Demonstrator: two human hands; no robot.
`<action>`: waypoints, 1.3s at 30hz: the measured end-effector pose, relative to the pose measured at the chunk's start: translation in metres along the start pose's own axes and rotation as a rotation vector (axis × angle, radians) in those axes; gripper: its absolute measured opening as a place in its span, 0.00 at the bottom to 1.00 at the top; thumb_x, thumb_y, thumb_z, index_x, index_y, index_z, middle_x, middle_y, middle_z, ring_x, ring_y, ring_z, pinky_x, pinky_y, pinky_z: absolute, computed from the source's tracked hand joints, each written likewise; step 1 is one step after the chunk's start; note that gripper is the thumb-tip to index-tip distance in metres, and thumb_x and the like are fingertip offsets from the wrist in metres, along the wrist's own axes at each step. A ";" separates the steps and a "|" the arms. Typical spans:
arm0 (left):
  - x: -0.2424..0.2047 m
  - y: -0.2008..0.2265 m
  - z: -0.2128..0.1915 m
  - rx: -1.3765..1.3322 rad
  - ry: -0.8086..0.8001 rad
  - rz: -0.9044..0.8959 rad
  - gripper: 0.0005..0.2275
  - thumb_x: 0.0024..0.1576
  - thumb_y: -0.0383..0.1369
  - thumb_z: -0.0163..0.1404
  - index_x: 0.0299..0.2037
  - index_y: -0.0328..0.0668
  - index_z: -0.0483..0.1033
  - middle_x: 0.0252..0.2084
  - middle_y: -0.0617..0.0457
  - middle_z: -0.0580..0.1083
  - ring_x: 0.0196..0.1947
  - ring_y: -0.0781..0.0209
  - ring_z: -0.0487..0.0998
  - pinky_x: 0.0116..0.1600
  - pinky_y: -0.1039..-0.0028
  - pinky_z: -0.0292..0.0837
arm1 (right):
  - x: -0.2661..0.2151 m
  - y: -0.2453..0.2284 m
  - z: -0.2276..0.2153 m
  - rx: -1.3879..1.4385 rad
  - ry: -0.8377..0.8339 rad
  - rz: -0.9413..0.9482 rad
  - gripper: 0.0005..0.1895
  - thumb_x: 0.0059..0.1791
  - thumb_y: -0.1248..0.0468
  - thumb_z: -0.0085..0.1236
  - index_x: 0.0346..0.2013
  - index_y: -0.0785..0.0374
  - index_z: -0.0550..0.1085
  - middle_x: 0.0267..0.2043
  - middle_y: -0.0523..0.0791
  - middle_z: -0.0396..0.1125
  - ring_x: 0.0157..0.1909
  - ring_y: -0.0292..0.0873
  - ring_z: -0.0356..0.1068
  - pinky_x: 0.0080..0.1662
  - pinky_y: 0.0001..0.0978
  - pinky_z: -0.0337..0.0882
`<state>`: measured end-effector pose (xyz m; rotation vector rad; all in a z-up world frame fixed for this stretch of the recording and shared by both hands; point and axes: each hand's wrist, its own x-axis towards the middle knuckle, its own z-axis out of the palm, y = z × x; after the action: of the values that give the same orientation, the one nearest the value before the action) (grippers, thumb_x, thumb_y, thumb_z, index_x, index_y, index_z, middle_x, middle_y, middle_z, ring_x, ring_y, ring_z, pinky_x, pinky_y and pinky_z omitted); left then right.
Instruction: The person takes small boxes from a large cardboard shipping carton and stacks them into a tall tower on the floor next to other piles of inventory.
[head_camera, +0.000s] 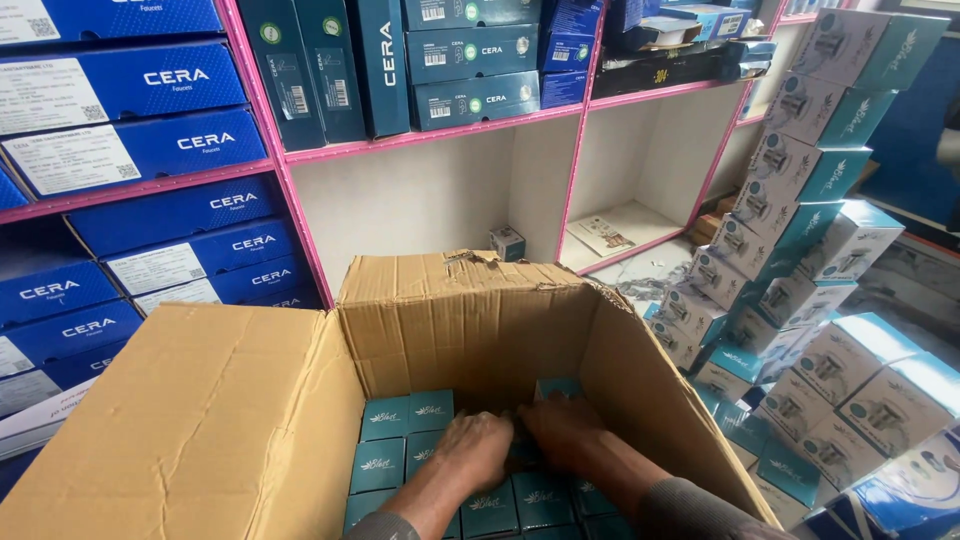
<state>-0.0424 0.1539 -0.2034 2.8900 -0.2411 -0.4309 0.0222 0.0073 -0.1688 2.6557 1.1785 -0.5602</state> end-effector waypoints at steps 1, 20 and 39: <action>0.000 0.001 0.000 0.003 0.000 0.003 0.18 0.54 0.19 0.52 0.55 0.37 0.70 0.43 0.42 0.76 0.46 0.43 0.77 0.68 0.47 0.59 | 0.000 0.001 0.002 0.002 0.002 0.003 0.20 0.53 0.62 0.52 0.59 0.51 0.65 0.57 0.47 0.66 0.58 0.56 0.63 0.50 0.56 0.69; -0.051 0.017 -0.011 -0.177 0.157 -0.188 0.26 0.52 0.48 0.62 0.52 0.39 0.71 0.46 0.37 0.75 0.48 0.36 0.76 0.49 0.52 0.74 | 0.002 0.001 0.046 0.031 0.359 -0.224 0.18 0.42 0.59 0.65 0.41 0.57 0.69 0.46 0.51 0.70 0.48 0.58 0.69 0.40 0.55 0.71; -0.112 -0.026 0.015 -0.101 0.120 -0.547 0.13 0.53 0.38 0.59 0.46 0.48 0.75 0.43 0.45 0.76 0.47 0.42 0.78 0.51 0.55 0.75 | 0.060 -0.076 0.058 -0.064 0.405 -0.575 0.19 0.47 0.65 0.54 0.53 0.57 0.72 0.42 0.52 0.71 0.40 0.58 0.73 0.36 0.53 0.71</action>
<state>-0.1496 0.1975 -0.1933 2.8330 0.5843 -0.3351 -0.0131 0.0806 -0.2471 2.4207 2.0588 -0.0403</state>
